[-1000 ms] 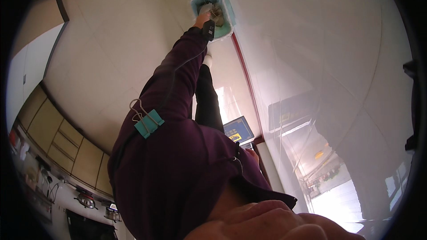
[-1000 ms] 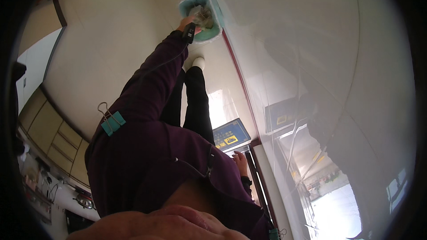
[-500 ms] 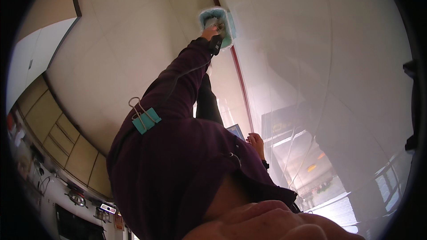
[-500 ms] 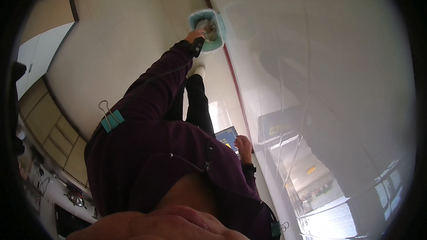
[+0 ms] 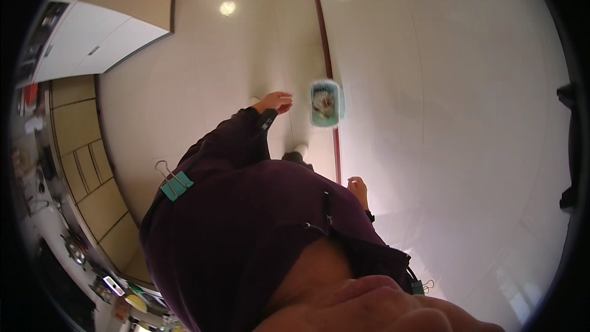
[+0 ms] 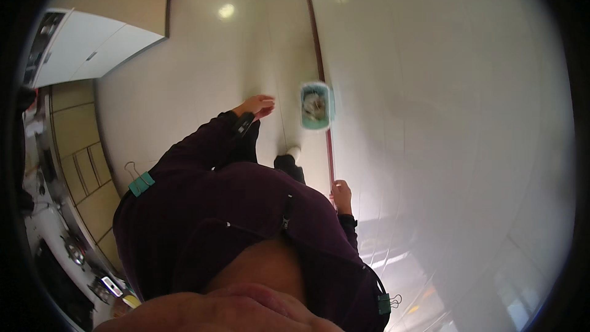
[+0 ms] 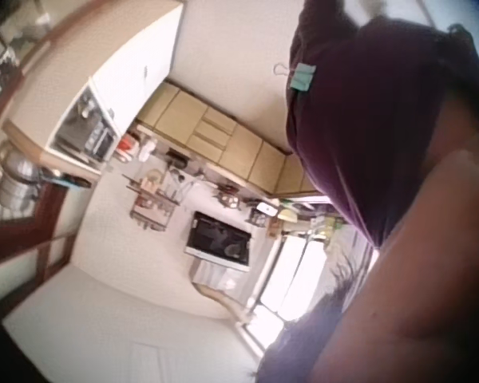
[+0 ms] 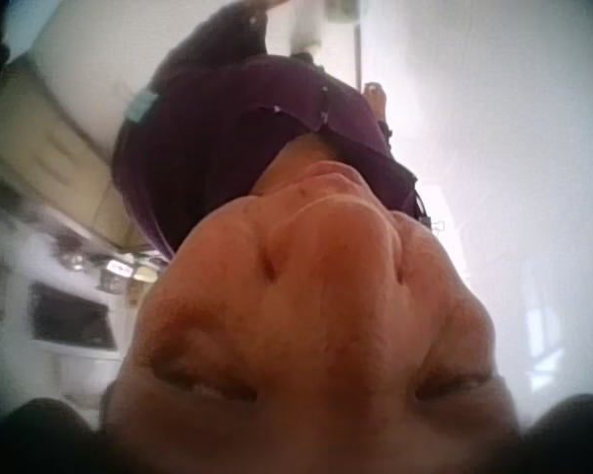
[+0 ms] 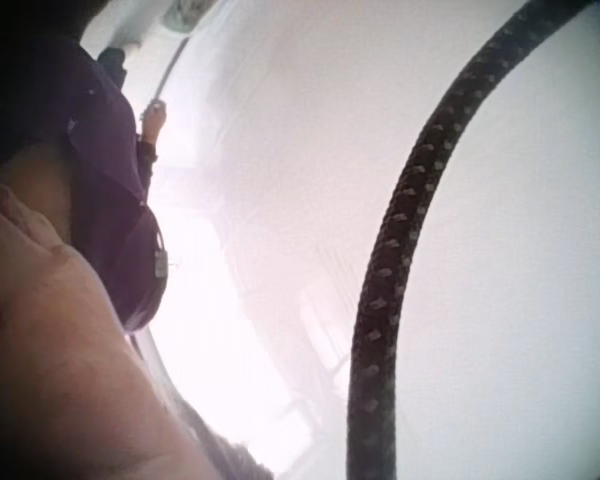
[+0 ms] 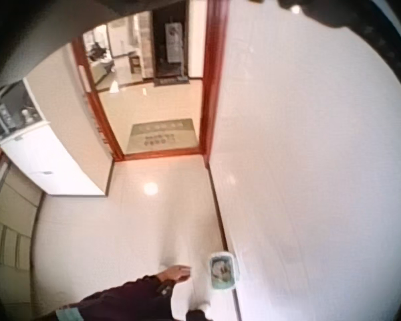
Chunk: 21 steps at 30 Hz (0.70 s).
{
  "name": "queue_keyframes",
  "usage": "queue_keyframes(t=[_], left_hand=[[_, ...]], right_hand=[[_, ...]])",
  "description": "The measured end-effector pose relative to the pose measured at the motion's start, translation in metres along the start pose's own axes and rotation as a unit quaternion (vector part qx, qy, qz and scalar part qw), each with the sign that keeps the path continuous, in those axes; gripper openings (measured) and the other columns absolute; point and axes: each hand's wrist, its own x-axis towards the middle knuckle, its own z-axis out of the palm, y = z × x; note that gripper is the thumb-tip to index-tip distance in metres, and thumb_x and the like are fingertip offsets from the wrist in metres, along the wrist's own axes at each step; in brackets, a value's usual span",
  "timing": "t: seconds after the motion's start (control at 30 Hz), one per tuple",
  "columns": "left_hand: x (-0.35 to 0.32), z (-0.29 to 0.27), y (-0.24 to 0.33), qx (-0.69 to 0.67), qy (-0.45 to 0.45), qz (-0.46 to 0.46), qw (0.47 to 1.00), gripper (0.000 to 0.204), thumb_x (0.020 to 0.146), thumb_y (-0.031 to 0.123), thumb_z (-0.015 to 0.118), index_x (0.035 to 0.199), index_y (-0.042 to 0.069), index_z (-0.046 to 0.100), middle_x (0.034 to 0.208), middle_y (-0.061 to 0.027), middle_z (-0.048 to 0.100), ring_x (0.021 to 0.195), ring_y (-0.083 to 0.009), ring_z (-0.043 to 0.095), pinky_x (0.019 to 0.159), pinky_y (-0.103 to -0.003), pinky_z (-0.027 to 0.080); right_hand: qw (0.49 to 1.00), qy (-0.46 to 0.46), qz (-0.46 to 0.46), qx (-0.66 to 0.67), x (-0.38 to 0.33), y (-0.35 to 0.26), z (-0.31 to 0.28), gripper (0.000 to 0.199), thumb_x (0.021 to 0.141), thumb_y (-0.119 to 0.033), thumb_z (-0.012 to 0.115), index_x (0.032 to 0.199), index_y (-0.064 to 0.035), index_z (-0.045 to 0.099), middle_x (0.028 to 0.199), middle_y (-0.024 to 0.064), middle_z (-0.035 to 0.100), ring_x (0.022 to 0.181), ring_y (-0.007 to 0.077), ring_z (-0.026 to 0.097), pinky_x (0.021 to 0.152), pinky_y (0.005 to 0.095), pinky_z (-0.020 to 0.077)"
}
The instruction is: The person sweeps scattered yellow grains from a concrete floor into a yellow basin using a broom and dustpan. They briefly enter a room to discard debris, then return to continue sweeping the remaining grains into the basin.
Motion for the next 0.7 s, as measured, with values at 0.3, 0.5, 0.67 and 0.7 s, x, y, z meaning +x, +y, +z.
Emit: queue_keyframes(t=[0.3,0.5,0.67,0.7], left_hand=[[-0.125,-0.068,0.180,-0.136,-0.027,0.008,0.990,0.050,0.086,0.033,0.041,0.129,0.015,0.024,0.122,-0.0057,0.036,0.108,-0.0216,0.041,0.089,-0.037,0.037],[-0.107,-0.056,0.326,-0.229,-0.153,-0.009,0.961,0.060,0.082,0.056,0.031,0.122,0.011,0.035,0.125,-0.0077,0.037,0.114,-0.0255,0.036,0.095,-0.043,0.027],[-0.061,-0.078,0.427,-0.308,-0.387,0.050,0.868,0.047,0.084,0.047,0.036,0.114,0.012,0.042,0.119,-0.0081,0.043,0.108,-0.0251,0.041,0.094,-0.048,0.026],[-0.055,-0.087,0.444,-0.330,-0.480,0.036,0.812,0.046,0.084,0.046,0.037,0.115,0.012,0.042,0.120,-0.0076,0.043,0.109,-0.0245,0.041,0.094,-0.049,0.026]], right_hand=[[0.947,-0.037,-0.300,-0.112,0.117,-0.315,0.120,0.043,0.081,-0.014,0.046,0.121,-0.0035,0.038,0.120,0.0138,0.042,0.102,0.0195,0.047,0.084,0.0271,0.0379],[0.732,-0.076,-0.644,-0.208,0.131,-0.543,0.246,0.045,0.075,-0.018,0.054,0.117,-0.0039,0.042,0.125,0.0165,0.035,0.115,0.0300,0.033,0.095,0.0381,0.0273],[0.685,0.040,-0.667,-0.290,0.206,-0.615,0.240,0.045,0.075,-0.019,0.053,0.117,-0.0080,0.043,0.119,0.0147,0.041,0.106,0.0297,0.041,0.091,0.0401,0.0305],[0.726,0.024,-0.637,-0.257,0.234,-0.622,0.232,0.045,0.075,-0.020,0.053,0.117,-0.0072,0.043,0.118,0.0151,0.042,0.106,0.0299,0.041,0.091,0.0397,0.0314]])
